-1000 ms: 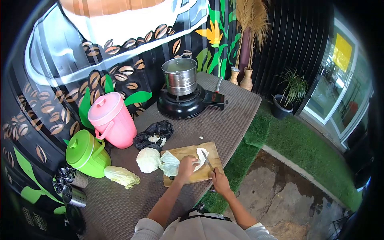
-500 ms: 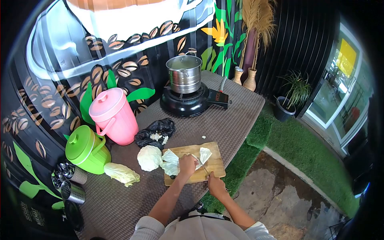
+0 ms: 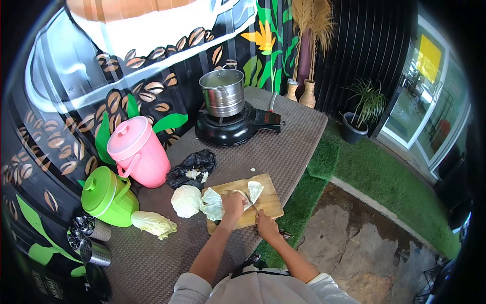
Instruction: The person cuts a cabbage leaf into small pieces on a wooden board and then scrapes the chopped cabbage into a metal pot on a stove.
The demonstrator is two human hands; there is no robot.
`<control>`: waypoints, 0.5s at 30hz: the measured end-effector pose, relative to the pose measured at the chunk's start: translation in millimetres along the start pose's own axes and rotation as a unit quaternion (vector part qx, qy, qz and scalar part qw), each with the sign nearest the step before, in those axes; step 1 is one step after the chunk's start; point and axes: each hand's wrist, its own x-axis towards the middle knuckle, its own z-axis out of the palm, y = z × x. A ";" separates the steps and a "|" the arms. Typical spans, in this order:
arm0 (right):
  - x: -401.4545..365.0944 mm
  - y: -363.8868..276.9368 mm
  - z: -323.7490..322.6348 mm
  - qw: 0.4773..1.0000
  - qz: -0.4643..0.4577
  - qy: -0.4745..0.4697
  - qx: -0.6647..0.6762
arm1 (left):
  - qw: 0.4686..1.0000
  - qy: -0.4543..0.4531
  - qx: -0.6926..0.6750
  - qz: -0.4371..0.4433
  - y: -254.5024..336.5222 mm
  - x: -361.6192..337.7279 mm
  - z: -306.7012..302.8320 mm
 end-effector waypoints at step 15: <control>-6.7 20.4 -20.7 0.981 -0.031 -0.058 0.184 | 0.990 -0.019 -0.096 0.099 9.1 -33.1 -34.3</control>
